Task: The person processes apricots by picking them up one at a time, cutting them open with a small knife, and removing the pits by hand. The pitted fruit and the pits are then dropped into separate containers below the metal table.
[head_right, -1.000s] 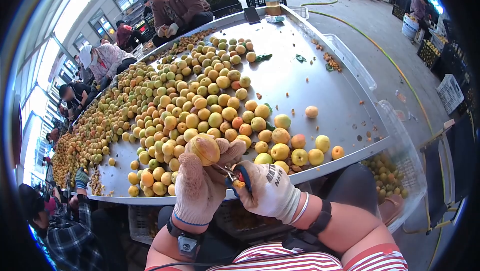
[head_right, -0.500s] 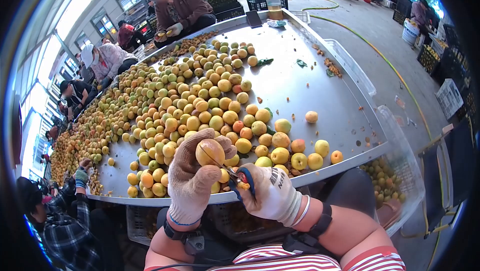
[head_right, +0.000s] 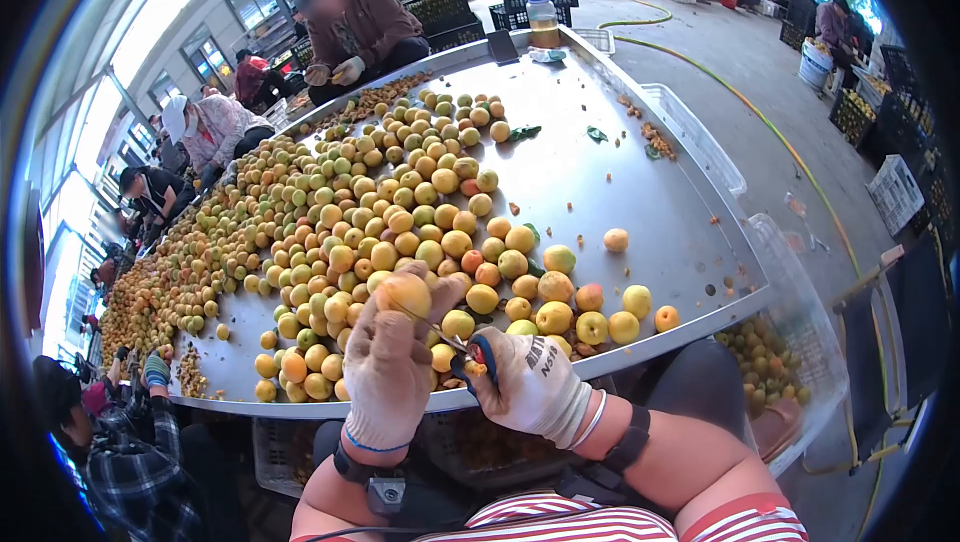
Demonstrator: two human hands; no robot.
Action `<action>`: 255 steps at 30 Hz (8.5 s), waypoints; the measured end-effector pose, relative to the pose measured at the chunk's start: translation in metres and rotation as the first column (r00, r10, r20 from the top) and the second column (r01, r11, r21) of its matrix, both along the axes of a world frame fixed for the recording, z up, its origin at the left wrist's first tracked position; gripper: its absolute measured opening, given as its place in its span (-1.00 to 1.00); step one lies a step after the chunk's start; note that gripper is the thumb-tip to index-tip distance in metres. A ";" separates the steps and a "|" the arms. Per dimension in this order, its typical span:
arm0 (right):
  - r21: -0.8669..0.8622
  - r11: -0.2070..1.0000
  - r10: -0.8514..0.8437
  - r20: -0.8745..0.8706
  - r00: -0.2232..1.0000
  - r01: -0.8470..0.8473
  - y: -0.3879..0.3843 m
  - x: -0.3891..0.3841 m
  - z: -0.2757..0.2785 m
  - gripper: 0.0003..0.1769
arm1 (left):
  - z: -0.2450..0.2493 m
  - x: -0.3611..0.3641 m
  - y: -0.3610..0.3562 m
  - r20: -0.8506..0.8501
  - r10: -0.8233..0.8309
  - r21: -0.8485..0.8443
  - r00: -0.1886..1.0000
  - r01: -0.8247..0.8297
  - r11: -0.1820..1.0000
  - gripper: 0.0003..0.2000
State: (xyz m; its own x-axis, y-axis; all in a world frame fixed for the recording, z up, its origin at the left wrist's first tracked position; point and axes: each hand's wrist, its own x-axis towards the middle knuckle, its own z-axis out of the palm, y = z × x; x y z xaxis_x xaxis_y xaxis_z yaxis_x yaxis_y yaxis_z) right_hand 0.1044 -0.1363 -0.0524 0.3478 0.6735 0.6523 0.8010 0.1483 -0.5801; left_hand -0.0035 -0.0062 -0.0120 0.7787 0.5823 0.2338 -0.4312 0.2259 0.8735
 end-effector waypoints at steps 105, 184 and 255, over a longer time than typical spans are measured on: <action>0.547 0.832 0.549 -0.789 0.276 -0.095 -0.028 0.028 0.036 -0.83 | 0.007 0.004 -0.041 -0.390 -0.443 -0.159 0.807 0.415 0.896 -0.60; 0.165 0.986 0.124 -0.840 0.528 0.031 -0.006 0.069 0.022 -0.77 | -0.031 0.043 0.000 -0.635 0.265 0.712 0.725 0.417 0.565 -0.51; 0.016 0.979 0.201 -0.241 0.949 -0.203 -0.012 0.007 0.015 -0.84 | 0.010 0.007 0.012 0.064 -0.133 -0.055 0.989 0.136 0.989 -0.18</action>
